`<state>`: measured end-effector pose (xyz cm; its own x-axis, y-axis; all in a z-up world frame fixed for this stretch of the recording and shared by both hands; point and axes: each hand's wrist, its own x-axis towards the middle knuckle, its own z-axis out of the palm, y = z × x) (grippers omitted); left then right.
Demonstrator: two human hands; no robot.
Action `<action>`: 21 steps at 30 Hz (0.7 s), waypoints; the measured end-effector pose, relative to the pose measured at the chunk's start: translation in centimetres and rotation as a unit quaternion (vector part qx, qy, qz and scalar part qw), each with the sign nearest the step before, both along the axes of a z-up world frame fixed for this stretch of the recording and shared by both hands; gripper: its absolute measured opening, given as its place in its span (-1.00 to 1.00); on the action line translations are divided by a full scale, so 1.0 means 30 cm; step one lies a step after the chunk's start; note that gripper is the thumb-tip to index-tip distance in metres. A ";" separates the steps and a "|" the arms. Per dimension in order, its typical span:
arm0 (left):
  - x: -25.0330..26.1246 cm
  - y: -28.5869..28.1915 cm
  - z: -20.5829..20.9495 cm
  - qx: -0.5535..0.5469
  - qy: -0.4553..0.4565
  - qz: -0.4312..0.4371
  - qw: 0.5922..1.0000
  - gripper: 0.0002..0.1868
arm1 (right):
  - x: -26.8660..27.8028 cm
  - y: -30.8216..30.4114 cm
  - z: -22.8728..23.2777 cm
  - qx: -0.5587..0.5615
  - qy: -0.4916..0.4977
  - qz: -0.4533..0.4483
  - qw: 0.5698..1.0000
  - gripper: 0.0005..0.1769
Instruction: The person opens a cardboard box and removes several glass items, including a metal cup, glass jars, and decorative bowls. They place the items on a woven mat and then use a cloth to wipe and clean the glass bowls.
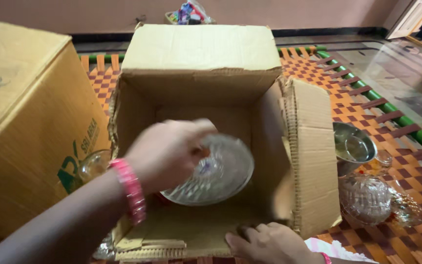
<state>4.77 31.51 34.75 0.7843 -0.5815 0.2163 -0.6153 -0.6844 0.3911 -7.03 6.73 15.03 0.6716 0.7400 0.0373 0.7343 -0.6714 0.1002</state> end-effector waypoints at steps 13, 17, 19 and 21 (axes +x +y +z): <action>0.304 -0.607 -0.769 0.422 0.064 -0.158 0.890 -0.77 | -0.027 0.013 -0.051 -0.022 -0.106 0.014 0.994 -0.60; 0.284 -0.673 -0.868 0.396 0.053 -0.139 0.906 -0.76 | -0.005 0.001 -0.108 -0.028 -0.088 0.006 0.996 -0.60; 0.275 -0.672 -0.868 0.414 0.054 -0.149 0.896 -0.76 | 0.009 0.001 -0.125 -0.033 -0.087 0.004 0.996 -0.70; 0.280 -0.667 -0.854 0.430 0.056 -0.153 0.888 -0.75 | 0.016 0.005 -0.142 -0.054 -0.053 0.001 0.997 -0.83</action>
